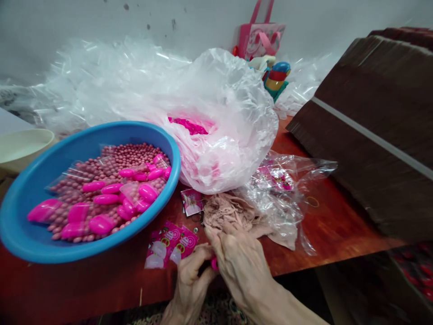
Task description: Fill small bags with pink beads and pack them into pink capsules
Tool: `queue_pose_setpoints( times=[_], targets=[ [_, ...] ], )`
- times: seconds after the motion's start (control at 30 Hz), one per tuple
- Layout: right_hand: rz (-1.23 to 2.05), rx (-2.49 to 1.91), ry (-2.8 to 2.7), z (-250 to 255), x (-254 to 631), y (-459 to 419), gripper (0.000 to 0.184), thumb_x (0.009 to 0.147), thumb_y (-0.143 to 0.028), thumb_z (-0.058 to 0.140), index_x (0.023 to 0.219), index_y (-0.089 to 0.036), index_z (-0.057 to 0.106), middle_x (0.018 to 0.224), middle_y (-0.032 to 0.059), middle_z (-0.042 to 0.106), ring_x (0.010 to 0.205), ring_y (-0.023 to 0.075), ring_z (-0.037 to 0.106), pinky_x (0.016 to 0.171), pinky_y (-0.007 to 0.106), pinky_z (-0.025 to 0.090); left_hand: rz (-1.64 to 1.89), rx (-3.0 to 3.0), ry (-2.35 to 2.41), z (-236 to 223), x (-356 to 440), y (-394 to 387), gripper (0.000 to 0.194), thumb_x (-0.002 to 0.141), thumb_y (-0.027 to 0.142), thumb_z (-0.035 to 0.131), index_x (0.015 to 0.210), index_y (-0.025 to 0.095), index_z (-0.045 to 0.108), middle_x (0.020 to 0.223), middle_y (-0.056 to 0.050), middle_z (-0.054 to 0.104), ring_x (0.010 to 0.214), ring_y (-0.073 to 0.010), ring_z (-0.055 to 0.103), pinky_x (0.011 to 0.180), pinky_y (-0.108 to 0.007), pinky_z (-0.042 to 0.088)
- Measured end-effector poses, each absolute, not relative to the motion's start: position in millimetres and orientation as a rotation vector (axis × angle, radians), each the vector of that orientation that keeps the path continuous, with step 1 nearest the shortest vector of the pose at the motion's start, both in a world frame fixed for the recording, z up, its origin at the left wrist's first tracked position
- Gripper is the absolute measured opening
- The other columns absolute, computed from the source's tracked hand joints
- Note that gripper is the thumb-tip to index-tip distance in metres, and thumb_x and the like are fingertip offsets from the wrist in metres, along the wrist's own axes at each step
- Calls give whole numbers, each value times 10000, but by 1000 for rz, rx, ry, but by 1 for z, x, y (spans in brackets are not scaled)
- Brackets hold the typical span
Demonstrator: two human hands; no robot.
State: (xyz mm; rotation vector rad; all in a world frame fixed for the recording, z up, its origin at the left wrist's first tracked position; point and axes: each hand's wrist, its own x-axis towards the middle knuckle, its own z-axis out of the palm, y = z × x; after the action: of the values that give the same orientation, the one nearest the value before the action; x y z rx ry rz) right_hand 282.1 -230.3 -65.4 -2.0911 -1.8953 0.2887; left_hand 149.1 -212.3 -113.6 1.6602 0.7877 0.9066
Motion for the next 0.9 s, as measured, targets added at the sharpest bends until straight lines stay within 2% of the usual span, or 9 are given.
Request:
queue_pose_setpoints(
  times=[0.1, 0.17, 0.33, 0.6, 0.9],
  targets=[
    [302, -2108, -1938, -75, 270, -220, 404, 961, -286, 279, 742, -204, 609, 686, 51, 642, 693, 208, 607, 823, 436, 439, 914, 1689, 828, -115, 149, -212, 167, 769, 15, 522, 714, 124, 636, 699, -81, 675, 658, -202, 615, 605, -267, 486],
    [323, -2125, -1926, -79, 264, -216, 420, 964, -249, 236, 739, -204, 588, 674, 47, 637, 680, 215, 605, 813, 478, 427, 935, 1713, 841, -116, 150, -212, 169, 783, 42, 507, 703, 113, 638, 667, -92, 668, 614, -203, 612, 568, -269, 482],
    [413, -2151, -1919, -82, 262, -216, 396, 953, -248, 232, 722, -202, 550, 685, 55, 634, 618, 206, 594, 644, 402, 454, 1004, 1760, 841, -117, 153, -211, 220, 850, 133, 480, 703, 116, 644, 628, -100, 676, 588, -209, 626, 546, -269, 481],
    [486, -2165, -1993, -76, 264, -212, 367, 937, -223, 257, 698, -213, 536, 665, 34, 639, 604, 188, 592, 711, 413, 445, 1137, 1752, 873, -126, 160, -214, 468, 955, 350, 342, 623, 159, 611, 543, -103, 646, 536, -211, 617, 508, -288, 442],
    [612, -2083, -1871, -76, 267, -213, 304, 946, -248, 305, 711, -221, 497, 679, 10, 598, 661, 181, 583, 678, 362, 473, 1154, 1692, 885, -133, 169, -216, 451, 929, 329, 355, 564, 204, 588, 472, -82, 618, 478, -213, 582, 478, -316, 414]
  ],
)
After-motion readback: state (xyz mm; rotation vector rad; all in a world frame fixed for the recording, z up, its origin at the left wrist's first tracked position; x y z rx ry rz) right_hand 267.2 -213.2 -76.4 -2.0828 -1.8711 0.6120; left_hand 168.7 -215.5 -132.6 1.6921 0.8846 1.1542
